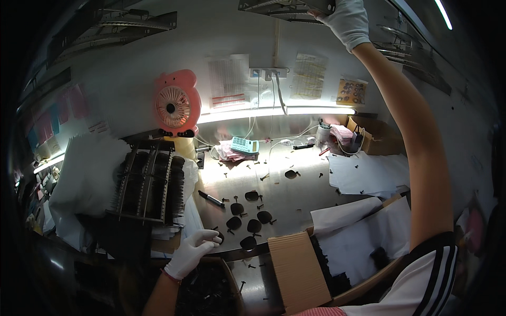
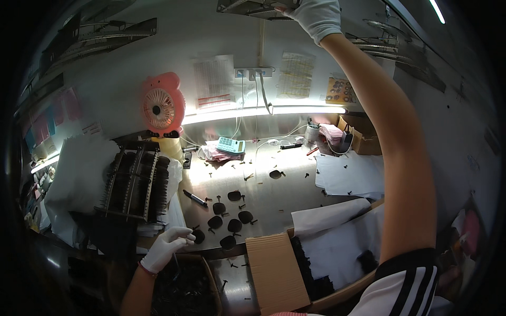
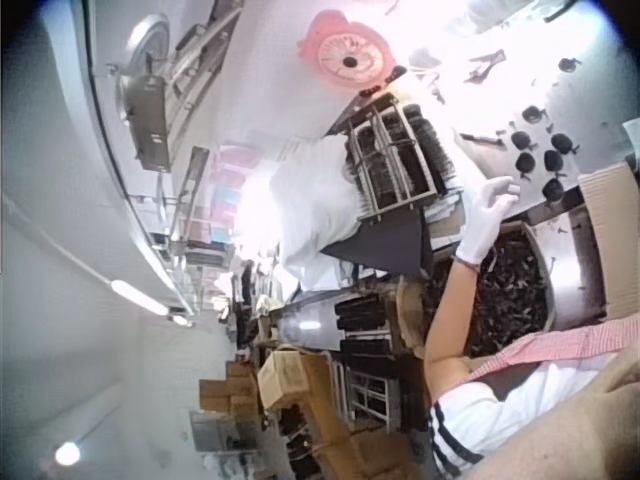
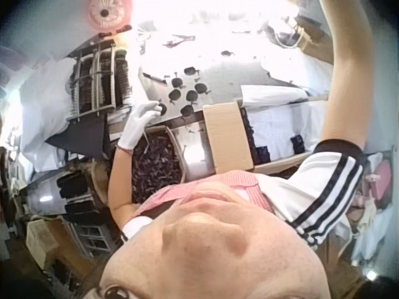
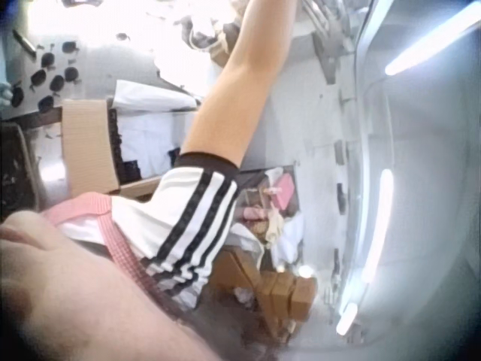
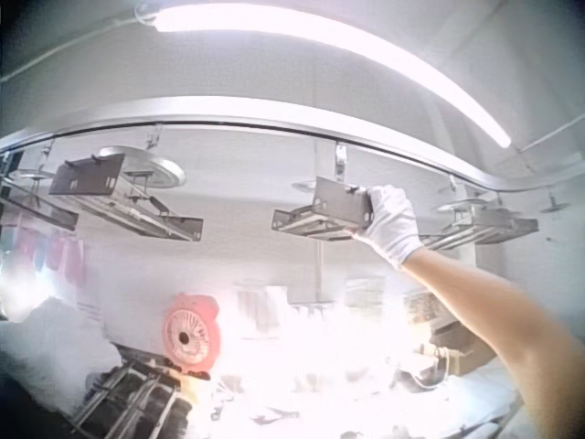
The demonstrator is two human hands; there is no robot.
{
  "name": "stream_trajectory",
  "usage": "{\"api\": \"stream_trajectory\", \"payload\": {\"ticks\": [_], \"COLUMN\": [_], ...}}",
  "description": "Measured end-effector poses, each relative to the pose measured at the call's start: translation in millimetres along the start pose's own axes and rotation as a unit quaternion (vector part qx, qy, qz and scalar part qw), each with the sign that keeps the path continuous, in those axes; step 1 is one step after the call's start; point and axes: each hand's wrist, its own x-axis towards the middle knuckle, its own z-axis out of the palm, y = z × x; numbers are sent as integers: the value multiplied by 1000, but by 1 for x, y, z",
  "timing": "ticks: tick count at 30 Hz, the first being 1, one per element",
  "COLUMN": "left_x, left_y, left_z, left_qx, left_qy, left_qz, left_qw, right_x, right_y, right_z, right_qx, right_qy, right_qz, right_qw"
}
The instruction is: The person repeatedly picks small black circular parts and places them into slots on metal racks. They handle the racks, lift them, and arrange them on the table. The person also moves a cardboard box and organizes parts on the work surface.
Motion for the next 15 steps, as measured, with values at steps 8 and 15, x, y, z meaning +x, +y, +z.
{"api": "stream_trajectory", "payload": {"ticks": [8, 15], "left_x": [40, 41], "left_y": [-2, -18], "left_z": [2, 9], "left_qx": [29, 12], "left_qy": [-119, -147], "left_qz": [28, 23], "left_qw": [992, 989], "right_x": [21, 6], "right_y": [23, -13], "right_z": [-13, -27], "right_qx": [-73, -20], "right_qy": [1, -254], "right_qz": [14, -80], "right_qw": [997, 964]}}
